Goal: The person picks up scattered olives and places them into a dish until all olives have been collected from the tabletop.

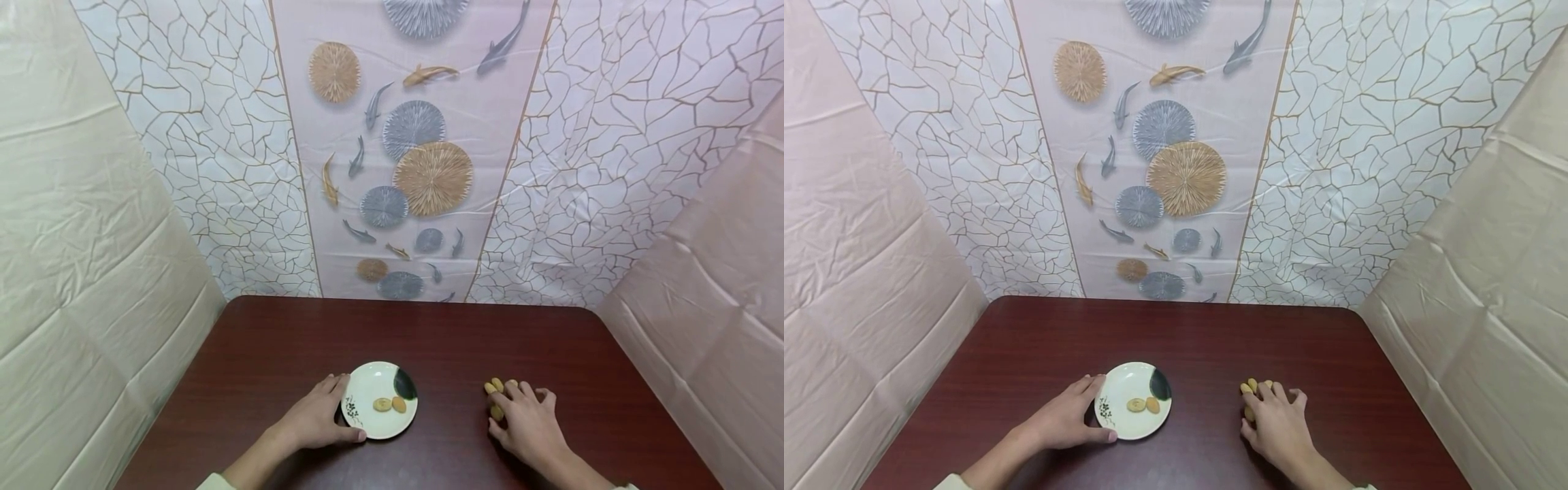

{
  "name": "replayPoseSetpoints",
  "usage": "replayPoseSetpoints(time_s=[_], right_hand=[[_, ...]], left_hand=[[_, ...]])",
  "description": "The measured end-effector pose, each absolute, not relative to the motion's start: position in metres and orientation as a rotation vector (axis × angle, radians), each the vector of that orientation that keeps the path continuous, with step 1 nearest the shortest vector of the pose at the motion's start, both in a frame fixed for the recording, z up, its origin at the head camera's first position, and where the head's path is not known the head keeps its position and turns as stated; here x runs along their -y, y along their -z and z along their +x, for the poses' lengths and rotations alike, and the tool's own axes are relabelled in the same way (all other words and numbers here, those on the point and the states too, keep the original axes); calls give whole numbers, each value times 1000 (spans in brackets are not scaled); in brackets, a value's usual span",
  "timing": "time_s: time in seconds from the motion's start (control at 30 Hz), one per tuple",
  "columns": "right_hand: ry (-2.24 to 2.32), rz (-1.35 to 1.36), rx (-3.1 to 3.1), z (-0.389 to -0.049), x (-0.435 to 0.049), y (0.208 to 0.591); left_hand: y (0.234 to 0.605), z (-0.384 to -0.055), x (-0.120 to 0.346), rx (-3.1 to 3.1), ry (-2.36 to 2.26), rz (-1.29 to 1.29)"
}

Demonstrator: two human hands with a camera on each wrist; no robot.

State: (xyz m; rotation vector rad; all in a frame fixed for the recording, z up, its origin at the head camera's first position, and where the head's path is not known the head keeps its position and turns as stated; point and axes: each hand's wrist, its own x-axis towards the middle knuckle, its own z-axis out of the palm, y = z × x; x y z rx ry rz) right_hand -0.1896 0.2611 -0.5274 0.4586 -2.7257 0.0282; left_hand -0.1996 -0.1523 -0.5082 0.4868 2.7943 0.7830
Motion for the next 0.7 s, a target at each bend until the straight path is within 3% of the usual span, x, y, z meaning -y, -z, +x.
replayPoseSetpoints(time_s=[0.7], right_hand=[[-44,464,2715,-188,-260,528]], left_hand=[[509,-200,154,-2798,-789,504]])
